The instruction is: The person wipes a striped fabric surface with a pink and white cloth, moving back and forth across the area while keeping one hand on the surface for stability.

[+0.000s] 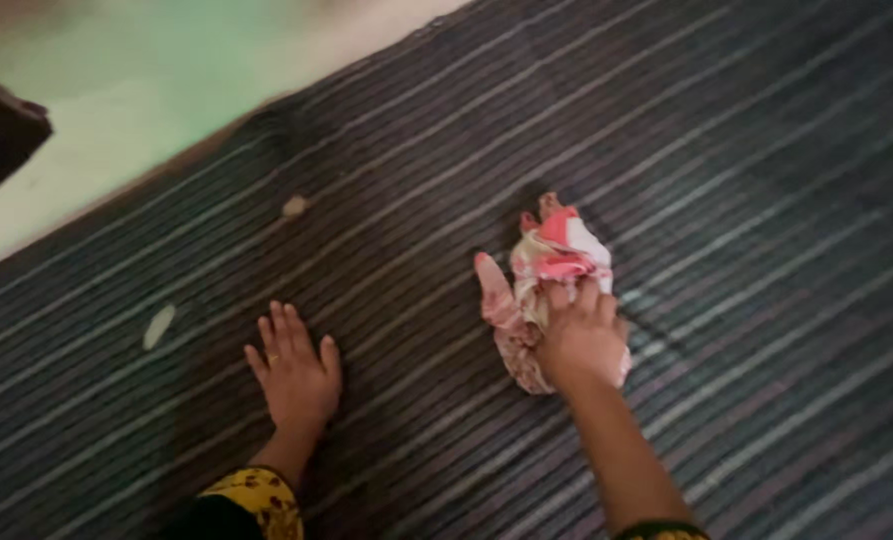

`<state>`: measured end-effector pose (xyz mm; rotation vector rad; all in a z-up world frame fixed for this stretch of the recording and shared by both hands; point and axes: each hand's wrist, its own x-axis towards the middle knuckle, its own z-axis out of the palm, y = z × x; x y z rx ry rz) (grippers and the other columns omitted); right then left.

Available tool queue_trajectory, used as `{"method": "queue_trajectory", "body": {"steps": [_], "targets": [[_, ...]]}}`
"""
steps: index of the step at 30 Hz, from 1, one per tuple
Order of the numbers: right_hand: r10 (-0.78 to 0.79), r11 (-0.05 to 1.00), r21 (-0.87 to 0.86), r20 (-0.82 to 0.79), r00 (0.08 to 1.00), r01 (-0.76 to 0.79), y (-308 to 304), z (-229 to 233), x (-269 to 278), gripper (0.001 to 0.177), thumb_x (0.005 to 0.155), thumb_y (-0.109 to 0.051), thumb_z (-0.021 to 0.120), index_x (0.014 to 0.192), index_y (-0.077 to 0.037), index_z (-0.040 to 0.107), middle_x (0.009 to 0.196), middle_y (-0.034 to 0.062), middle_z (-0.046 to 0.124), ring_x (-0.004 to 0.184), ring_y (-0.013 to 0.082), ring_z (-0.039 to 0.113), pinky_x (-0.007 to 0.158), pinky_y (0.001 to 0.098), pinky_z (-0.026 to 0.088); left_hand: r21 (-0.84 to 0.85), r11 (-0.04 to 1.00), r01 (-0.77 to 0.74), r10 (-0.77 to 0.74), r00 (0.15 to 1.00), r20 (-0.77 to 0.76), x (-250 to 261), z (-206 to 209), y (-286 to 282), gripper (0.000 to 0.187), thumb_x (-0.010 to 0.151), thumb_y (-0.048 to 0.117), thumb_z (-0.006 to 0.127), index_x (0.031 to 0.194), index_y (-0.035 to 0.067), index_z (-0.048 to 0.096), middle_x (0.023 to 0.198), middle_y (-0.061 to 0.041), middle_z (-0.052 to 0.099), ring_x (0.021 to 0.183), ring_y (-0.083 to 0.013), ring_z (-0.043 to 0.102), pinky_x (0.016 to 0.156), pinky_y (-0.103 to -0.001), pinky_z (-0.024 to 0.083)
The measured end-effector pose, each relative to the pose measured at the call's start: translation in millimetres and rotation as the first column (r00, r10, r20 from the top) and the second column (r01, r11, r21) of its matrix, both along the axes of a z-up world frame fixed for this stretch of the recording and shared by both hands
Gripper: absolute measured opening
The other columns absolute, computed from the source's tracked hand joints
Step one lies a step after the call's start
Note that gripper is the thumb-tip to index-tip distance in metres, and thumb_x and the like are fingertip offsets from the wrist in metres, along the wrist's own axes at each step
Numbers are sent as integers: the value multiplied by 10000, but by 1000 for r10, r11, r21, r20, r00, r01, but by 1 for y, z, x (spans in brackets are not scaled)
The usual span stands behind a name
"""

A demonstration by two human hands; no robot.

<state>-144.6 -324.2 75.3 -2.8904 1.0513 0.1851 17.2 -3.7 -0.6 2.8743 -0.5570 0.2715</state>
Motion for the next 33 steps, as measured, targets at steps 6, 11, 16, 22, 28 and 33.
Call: {"method": "queue_trajectory", "body": {"steps": [6,11,16,22,28,33], "targets": [[-26,999,22,58,998,25,4,-2,2,668,819,-342,709,1443,-264,483,1435,140,461,1286,360,479,978,552,464,56,952,300,-305,947,100,29,30,-47,664,1006,395,474,1575,74,353,1666,-125,292,1513,-370,257,1197,-619,164],[-113,977,192,98,989,92,4,6,-3,769,791,-611,751,1450,-333,468,1535,155,352,1362,424,365,1044,618,371,-25,771,636,-634,772,50,17,24,-217,644,933,373,568,1488,57,479,1565,-145,436,1437,-349,375,1151,-588,295],[-217,968,159,139,966,194,26,17,-14,818,781,-578,744,1499,-320,449,1504,140,410,1342,397,418,1025,621,420,70,762,644,-642,765,-56,-18,3,-285,715,971,360,425,1613,117,226,1685,-53,176,1542,-322,154,1211,-604,121],[-287,956,25,283,915,292,43,-8,-10,685,810,-481,733,1444,-315,533,1467,162,451,1280,421,472,968,595,477,-28,802,597,-597,802,-3,-25,-23,-282,592,1055,321,324,1611,130,256,1703,-60,180,1569,-313,147,1240,-597,104],[-320,936,-57,278,906,348,50,-10,-11,626,797,-383,722,1403,-359,569,1423,155,474,1242,429,498,926,607,495,-76,812,578,-573,816,77,-37,-28,-284,601,1039,325,359,1594,96,339,1690,-100,259,1566,-328,205,1247,-609,107],[-348,929,-36,242,906,367,48,-10,6,601,829,-349,702,1415,-341,573,1410,181,475,1238,454,499,937,601,501,-140,818,558,-551,830,88,-34,-29,-291,621,989,310,404,1567,89,358,1670,-89,286,1551,-332,222,1237,-609,101]]}}
